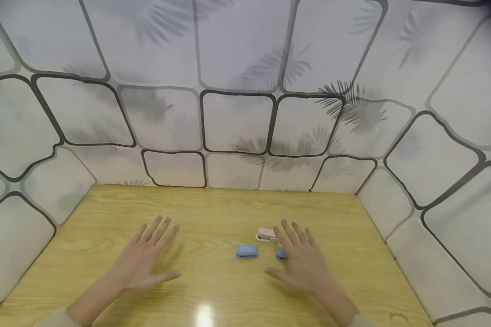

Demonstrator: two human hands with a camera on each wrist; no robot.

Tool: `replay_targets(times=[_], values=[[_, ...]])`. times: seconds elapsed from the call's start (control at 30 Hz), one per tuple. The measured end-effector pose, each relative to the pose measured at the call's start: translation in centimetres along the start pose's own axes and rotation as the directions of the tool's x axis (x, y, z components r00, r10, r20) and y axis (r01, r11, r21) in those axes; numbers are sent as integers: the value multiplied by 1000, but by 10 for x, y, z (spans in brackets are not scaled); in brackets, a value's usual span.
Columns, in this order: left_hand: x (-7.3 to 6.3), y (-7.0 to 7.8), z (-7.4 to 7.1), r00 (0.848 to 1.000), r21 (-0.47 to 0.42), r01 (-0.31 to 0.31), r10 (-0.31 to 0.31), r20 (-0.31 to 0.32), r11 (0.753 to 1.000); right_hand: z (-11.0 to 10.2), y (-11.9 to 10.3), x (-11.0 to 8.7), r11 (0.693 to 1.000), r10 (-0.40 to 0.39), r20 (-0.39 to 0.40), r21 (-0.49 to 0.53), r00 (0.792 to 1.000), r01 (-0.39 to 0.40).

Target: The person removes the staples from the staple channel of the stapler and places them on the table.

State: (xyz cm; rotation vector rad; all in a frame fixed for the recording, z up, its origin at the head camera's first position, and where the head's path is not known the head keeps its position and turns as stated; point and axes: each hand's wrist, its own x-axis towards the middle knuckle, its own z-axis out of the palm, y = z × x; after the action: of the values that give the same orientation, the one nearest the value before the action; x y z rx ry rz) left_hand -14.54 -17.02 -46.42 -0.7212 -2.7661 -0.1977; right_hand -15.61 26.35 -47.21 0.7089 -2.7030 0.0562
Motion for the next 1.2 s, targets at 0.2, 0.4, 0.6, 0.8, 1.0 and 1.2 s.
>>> replay_targets(times=[0.2,0.4,0.6,0.8,1.0,1.2], values=[[16,13,2,999,-4,-35,35,-5,999,5,-8,10,997,-76,-45,8,996,76],[34,26,3,998,-48,-58,59,17,997,11,-12,22,988,-154,-77,6,985,155],[50,37,6,992,-82,-100,105,63,992,13,-19,36,977,-211,-52,-45,976,209],[57,41,10,987,-117,-92,106,122,989,14,-33,49,970,-234,16,-64,972,234],[62,44,14,976,-122,-98,120,181,988,18,-40,56,960,-267,54,-73,962,271],[61,47,21,957,-148,-114,148,250,982,28,-40,58,940,-325,33,-99,945,327]])
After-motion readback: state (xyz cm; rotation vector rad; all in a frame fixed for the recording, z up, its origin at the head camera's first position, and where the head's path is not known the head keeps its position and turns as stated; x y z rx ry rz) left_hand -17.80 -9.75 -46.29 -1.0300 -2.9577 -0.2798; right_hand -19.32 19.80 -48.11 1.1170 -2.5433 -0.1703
